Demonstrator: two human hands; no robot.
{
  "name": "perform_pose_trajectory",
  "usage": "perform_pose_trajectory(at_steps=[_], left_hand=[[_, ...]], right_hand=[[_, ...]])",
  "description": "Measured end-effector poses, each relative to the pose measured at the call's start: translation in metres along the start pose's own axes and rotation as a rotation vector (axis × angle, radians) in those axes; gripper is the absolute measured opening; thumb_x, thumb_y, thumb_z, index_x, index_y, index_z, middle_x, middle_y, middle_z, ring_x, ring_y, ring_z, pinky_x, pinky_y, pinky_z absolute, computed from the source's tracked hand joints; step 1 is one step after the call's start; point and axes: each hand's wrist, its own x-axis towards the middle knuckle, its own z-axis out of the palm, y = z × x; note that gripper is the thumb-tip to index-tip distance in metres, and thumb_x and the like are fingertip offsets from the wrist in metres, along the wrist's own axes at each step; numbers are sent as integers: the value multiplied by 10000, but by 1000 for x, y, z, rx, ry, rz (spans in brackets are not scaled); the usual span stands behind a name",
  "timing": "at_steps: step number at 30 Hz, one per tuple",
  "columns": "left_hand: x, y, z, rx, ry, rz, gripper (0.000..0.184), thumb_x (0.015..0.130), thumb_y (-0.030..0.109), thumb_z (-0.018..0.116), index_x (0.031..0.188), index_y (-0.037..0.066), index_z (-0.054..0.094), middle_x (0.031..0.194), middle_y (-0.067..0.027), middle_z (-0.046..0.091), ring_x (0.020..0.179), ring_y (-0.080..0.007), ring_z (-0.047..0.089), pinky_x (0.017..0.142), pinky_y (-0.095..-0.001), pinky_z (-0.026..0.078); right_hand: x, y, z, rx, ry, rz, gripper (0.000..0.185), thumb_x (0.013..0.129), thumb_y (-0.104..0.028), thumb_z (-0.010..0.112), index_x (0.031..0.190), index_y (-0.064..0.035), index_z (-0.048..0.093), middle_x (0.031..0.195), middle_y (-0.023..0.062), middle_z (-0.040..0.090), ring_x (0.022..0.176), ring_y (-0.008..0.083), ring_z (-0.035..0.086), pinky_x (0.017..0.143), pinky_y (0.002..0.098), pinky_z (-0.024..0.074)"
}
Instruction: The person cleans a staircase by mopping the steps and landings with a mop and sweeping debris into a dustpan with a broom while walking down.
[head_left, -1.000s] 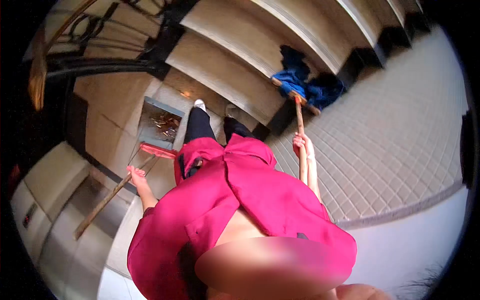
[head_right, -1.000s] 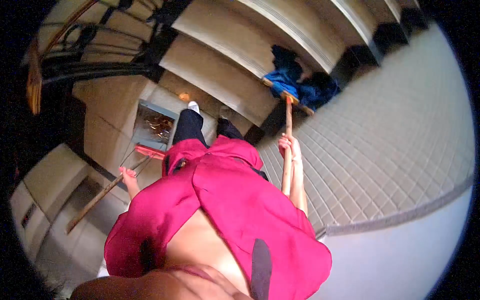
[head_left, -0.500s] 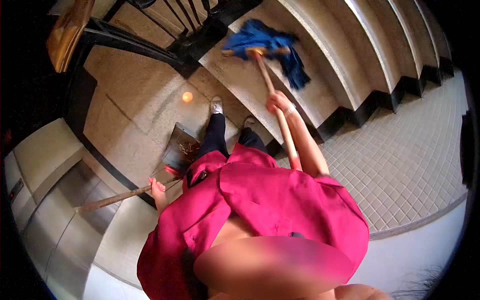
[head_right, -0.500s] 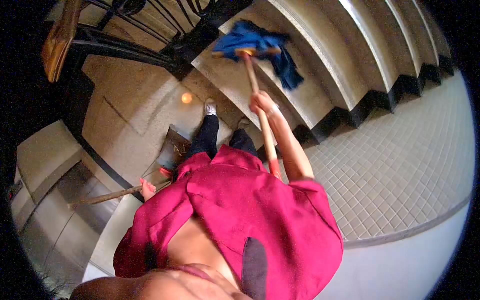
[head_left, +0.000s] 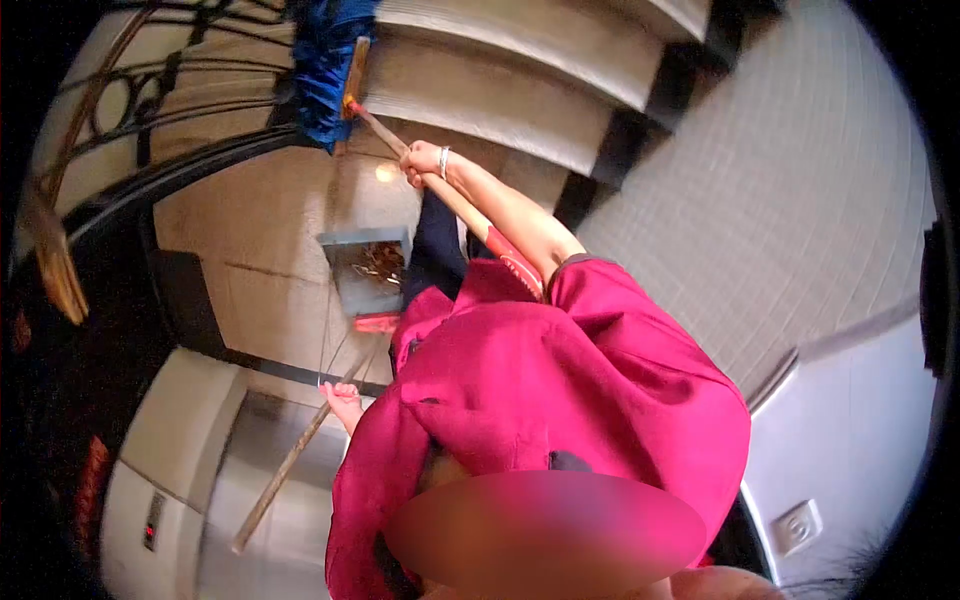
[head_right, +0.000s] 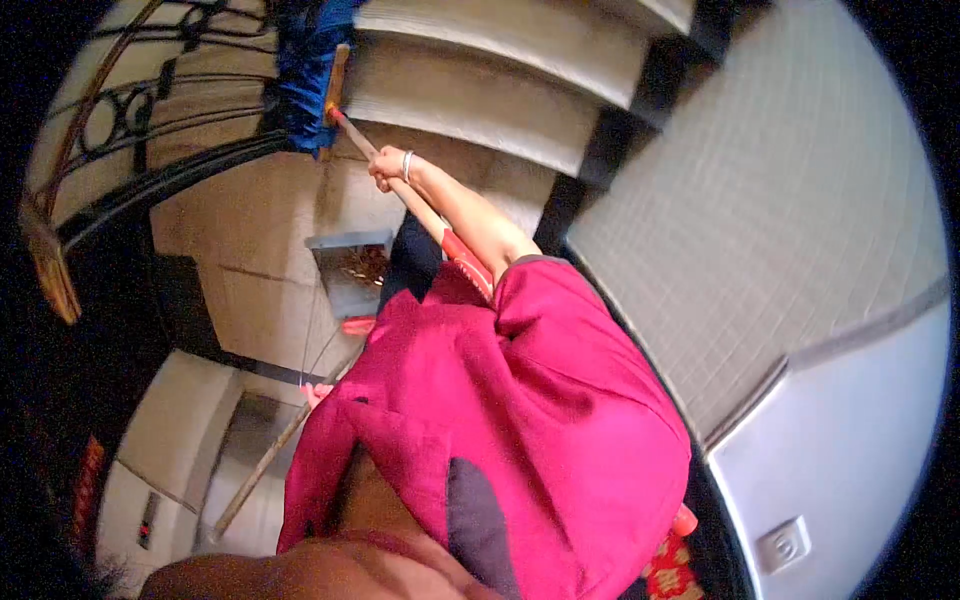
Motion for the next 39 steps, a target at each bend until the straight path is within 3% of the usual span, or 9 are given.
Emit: perform_pose_trajectory(at_steps=[9,13,16,17,22,23,26,32,39], left_hand=[[15,114,92,98,-29,284,417,817,355,493,499,143,325,432,28,304,358,-101,225,357,-242,212],[28,148,112,222,-58,331,219,821,273,501,662,202,367,461,34,302,345,-100,214,319,-241,208],[42,147,117,232,-123,391,181,798,214,555,716,216,393,481,49,284,366,-76,235,313,-215,196],[41,137,121,223,-116,430,166,776,198,587,752,224,425,488,55,294,376,-68,253,317,-206,196],[18,96,145,234,-73,539,204,723,113,640,855,173,496,507,40,384,379,-45,339,310,-164,246],[16,82,145,219,-105,575,209,714,96,645,847,150,493,510,30,406,376,-48,357,311,-163,253],[9,36,163,184,-129,563,232,701,116,658,808,131,453,524,19,427,374,-42,371,303,-160,259],[-10,-5,153,246,-93,403,267,723,166,639,779,162,378,532,42,416,376,-17,344,309,-149,240],[-4,-46,154,273,-119,552,232,733,159,623,772,158,394,547,49,403,385,-12,323,321,-154,232]], right_hand=[[-160,75,-80,554,40,-188,155,762,6,447,796,-108,347,530,-23,330,405,62,343,328,201,314],[-226,148,-128,823,197,-237,141,773,-25,501,733,-80,377,508,-32,337,388,78,344,329,204,311],[-262,203,-149,894,272,-173,370,839,-141,461,506,-129,300,407,-33,257,334,80,272,306,211,230],[-277,223,-165,1178,155,-76,336,841,-140,451,538,-120,307,422,-34,281,340,73,276,303,224,230],[-340,261,-175,878,238,-24,119,828,-228,471,805,-120,516,515,-23,411,393,85,384,343,197,361],[-346,273,-204,1188,246,187,142,819,-254,479,813,-117,518,524,-14,435,405,91,403,359,201,368],[-353,252,-241,315,634,312,292,804,-213,380,530,-115,384,437,-10,346,343,131,327,315,252,266],[-332,141,-220,69,575,345,240,781,-193,416,557,-108,416,444,-2,370,363,141,361,328,268,286],[-270,77,-197,-267,460,351,179,755,-170,459,590,-100,455,452,9,399,385,153,400,344,286,310]])
